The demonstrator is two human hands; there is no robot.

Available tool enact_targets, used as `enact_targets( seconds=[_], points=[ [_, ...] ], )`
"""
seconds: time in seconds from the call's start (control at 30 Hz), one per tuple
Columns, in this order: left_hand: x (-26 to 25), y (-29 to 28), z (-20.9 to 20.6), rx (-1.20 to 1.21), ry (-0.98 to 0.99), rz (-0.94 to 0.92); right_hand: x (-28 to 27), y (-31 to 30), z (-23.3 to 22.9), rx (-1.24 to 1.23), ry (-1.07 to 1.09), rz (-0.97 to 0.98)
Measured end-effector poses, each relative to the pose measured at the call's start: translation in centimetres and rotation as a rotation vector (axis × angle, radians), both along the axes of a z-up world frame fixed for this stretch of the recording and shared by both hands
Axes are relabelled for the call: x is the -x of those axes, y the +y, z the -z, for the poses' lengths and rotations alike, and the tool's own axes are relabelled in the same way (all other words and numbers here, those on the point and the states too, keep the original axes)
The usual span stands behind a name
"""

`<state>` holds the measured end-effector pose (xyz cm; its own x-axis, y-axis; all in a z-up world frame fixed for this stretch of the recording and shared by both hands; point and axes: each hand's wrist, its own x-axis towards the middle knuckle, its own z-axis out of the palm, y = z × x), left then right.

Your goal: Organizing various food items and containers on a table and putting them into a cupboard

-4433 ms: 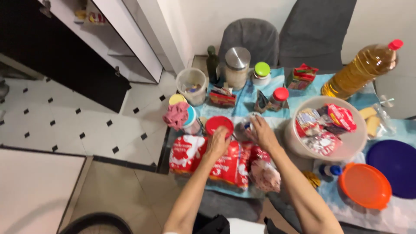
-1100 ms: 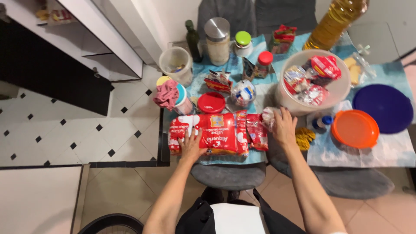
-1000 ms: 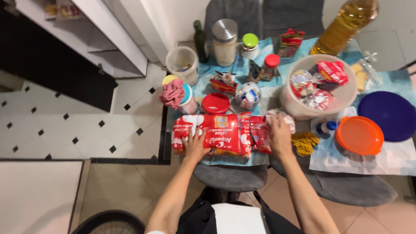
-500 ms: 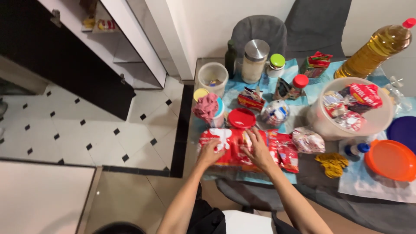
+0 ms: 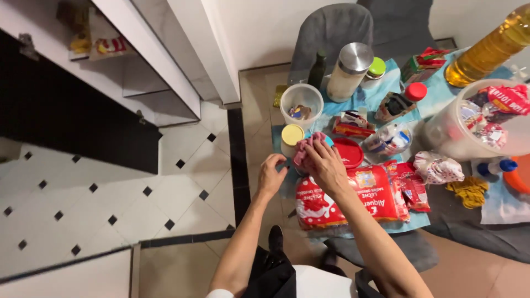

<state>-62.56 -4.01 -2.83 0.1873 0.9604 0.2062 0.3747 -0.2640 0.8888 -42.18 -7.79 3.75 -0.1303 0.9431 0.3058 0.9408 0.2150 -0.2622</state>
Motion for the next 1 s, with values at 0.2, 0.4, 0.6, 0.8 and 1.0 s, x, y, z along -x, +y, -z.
enact_targets(
  seconds=[0.2, 0.4, 0.6, 0.8, 1.0],
  points=[
    [0.5, 1.7, -0.8, -0.035, -0.003, 0.006, 0.6, -0.2, -1.4, 0.061, -0.054, 0.046],
    [1.2, 5.7, 1.5, 0.043, 0.000, -0.029, -0.3, 1.3, 0.6, 0.054, -0.062, 0.081],
    [1.0, 12.7, -0.5, 0.179, -0.066, -0.033, 0.6, 2.0, 0.0, -0.073, 0.110, 0.048],
    [-2.4, 22.2, 0.8, 0.329, 0.212, 0.094, 1.9, 1.4, -1.1, 0.090, 0.193, 0.258],
    [-3.7, 25.8, 3.9, 0.380, 0.276, 0.246, 3.5, 0.8, -2.7, 0.154, 0.337, 0.383]
  ],
)
